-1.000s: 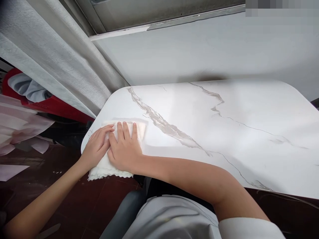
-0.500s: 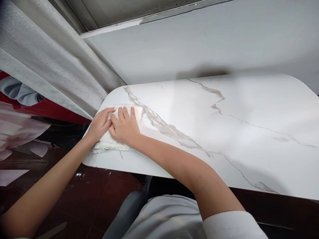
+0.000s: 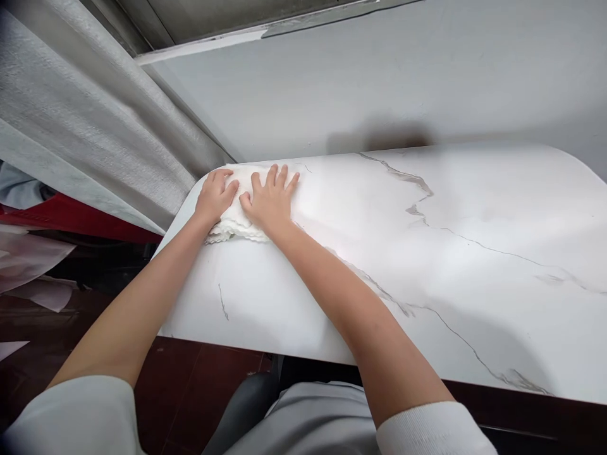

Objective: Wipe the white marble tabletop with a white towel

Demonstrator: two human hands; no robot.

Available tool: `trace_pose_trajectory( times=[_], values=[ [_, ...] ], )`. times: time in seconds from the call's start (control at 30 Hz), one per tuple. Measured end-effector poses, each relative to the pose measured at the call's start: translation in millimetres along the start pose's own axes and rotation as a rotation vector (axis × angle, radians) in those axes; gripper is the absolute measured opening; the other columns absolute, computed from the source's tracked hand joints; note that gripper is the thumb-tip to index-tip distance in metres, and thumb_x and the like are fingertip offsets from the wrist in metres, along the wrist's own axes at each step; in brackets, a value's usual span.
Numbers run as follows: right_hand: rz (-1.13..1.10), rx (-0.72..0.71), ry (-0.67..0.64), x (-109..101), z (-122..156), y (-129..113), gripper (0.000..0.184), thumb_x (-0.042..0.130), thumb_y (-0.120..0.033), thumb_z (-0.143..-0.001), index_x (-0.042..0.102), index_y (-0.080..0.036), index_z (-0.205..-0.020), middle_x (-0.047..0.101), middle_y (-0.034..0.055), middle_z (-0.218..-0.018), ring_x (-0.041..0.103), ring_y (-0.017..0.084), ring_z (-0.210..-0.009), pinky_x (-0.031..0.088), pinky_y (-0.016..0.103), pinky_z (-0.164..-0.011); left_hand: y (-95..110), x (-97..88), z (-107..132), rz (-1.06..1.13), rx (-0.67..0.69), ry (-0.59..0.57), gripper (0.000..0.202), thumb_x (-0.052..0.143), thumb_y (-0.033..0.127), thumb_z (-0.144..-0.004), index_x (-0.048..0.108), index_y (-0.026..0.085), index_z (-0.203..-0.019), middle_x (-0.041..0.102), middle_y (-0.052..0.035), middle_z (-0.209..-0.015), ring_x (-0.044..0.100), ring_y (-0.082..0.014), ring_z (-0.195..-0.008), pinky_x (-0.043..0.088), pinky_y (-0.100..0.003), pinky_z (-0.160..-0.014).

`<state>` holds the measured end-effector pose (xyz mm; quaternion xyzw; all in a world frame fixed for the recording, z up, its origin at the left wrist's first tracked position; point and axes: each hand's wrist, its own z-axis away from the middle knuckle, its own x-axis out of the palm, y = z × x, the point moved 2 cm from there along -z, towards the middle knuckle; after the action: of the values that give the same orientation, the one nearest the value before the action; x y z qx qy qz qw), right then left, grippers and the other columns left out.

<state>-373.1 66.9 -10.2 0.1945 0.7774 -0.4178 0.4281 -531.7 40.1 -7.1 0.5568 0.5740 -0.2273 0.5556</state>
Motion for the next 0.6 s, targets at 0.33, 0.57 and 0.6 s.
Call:
trace_pose_trajectory(
  times=[0.33,0.57,0.6],
  values=[
    [0.064,0.055,-0.047,4.2,-43.1,16.4,0.054,0.034,-0.035,-0.099,0.043,-0.008,-0.145,0.034,0.0243,-0.156,0.019,0.044,-0.147,0.002,0.075,-0.111,9.3,14.7,-45.8,-0.038,-0.044,-0.07,0.046,0.04,0.041,-0.095,0.055,0.021,-0.135,0.058,-0.0114,-0.138,0.05,-0.0307,-0.132,0.035,-0.046,-0.114],
    [0.035,0.029,0.027,16.9,-62.0,17.6,0.05,0.036,-0.035,-0.098,0.05,-0.008,-0.138,0.042,0.0225,-0.148,0.024,0.045,-0.143,0.002,0.076,-0.111,-2.7,15.9,-62.6,-0.013,-0.037,-0.105,0.05,0.038,0.043,-0.095,0.053,0.021,-0.138,0.057,-0.0125,-0.14,0.049,-0.0357,-0.133,0.034,-0.051,-0.114],
    [0.039,0.03,0.028,18.5,-63.7,16.3,0.05,0.036,-0.035,-0.098,0.051,-0.008,-0.137,0.043,0.0224,-0.147,0.025,0.045,-0.143,0.002,0.075,-0.111,-4.5,14.7,-63.5,-0.012,-0.039,-0.109,0.051,0.037,0.044,-0.095,0.053,0.022,-0.138,0.056,-0.0121,-0.14,0.049,-0.0363,-0.133,0.034,-0.052,-0.114]
  ],
)
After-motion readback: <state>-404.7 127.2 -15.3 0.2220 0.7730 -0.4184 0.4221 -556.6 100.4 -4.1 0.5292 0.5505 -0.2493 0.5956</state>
